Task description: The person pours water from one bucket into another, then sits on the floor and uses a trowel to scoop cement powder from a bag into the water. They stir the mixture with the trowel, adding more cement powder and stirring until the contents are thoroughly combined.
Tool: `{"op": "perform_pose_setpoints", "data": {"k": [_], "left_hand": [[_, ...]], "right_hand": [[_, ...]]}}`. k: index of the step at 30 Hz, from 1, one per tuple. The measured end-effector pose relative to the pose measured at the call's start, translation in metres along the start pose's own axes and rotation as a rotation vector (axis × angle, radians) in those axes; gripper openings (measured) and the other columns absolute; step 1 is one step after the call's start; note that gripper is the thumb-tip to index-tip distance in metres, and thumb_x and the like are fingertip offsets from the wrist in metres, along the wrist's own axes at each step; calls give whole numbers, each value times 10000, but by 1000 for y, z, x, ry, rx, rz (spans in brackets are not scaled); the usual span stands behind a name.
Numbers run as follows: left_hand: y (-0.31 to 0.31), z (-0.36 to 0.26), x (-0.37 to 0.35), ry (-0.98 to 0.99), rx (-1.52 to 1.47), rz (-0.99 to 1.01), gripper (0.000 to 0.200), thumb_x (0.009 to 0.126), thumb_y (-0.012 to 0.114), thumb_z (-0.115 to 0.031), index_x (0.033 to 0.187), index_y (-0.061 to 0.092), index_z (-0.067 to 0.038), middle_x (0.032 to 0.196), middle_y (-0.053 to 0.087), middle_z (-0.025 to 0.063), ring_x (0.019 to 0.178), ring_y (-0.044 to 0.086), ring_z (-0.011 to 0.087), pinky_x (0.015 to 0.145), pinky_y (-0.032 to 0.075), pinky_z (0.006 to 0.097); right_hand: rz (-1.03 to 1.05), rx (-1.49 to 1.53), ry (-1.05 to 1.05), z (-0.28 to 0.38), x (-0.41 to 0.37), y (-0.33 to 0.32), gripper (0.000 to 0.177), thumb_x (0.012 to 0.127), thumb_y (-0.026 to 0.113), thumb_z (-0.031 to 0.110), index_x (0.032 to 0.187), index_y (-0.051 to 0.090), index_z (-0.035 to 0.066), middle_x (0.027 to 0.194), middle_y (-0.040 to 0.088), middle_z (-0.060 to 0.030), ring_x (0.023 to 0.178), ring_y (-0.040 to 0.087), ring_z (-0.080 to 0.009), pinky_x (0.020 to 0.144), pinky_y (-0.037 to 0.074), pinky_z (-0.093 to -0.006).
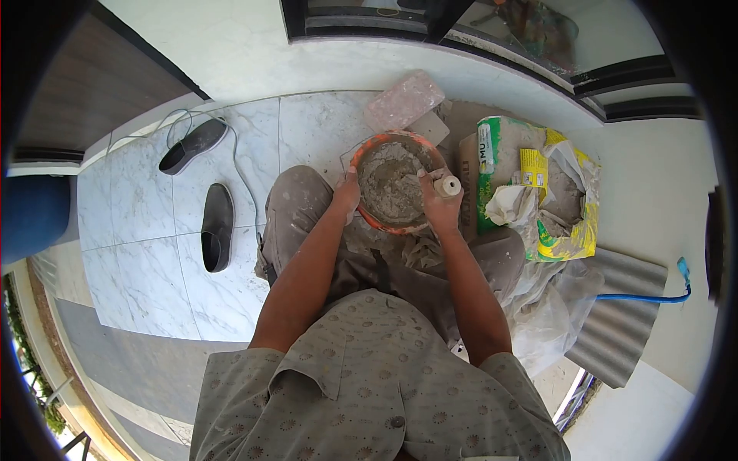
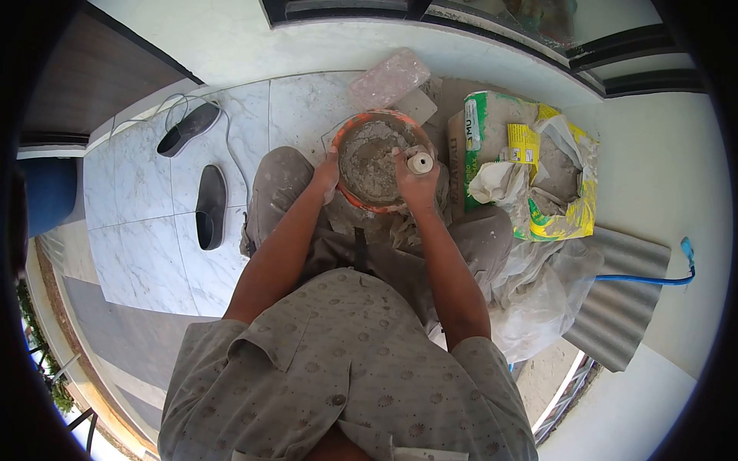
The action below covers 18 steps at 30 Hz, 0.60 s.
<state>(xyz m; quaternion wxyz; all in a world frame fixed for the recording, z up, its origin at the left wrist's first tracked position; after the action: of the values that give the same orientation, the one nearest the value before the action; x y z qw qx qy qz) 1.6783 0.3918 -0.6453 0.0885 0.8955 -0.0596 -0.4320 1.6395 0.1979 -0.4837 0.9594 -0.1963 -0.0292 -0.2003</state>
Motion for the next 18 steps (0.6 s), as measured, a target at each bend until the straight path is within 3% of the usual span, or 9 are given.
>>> {"op": "perform_pose_setpoints", "data": {"k": [3,9,12,16,18], "left_hand": [[-1,6,1,24,16,-26,775,978,292,-583,1468,226,13,1471,346,167,1310,379,260,1091,276,385],[1,2,1,-5,-4,-7,778,979,292,-581,1452,258,36,1480,338,168,1322,365,264,1099,260,380],[0,0,-3,-1,0,-28,756,981,308,-564,1454,263,25,1472,347,174,1321,372,273,1089,278,373],[-2,8,5,9,11,-29,729,983,343,-535,1462,255,8,1455,367,190,1313,394,289,1061,329,368],[-2,8,6,3,-8,-6,743,979,347,-545,1464,249,10,1459,361,192,1320,384,291,1063,324,367]], "right_hand": [[-177,175,96,54,11,-20,256,854,726,183,763,537,36,705,525,18,652,463,-66,606,421,-243],[-344,30,3,42,23,-19,271,842,741,245,804,579,31,738,566,6,668,525,-110,659,454,-272],[-287,-375,-127,24,7,-17,297,837,745,285,838,618,16,758,580,-3,712,547,-116,693,463,-278],[-259,-68,123,16,-2,-12,352,837,742,321,914,649,-9,798,633,-35,750,578,-116,705,471,-283],[-387,0,129,5,15,-8,341,849,731,317,912,652,-8,801,641,-39,724,575,-116,693,474,-281]]}}
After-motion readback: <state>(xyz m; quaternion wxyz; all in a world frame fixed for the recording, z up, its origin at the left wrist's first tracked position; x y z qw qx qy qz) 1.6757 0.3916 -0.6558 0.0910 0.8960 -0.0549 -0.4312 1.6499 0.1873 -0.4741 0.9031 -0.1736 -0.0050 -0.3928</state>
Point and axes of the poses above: each hand's wrist, its own x-axis towards the middle knuckle, its own y-axis out of the palm, z = x × y, the point moved 4 cm from there along x, towards the middle knuckle
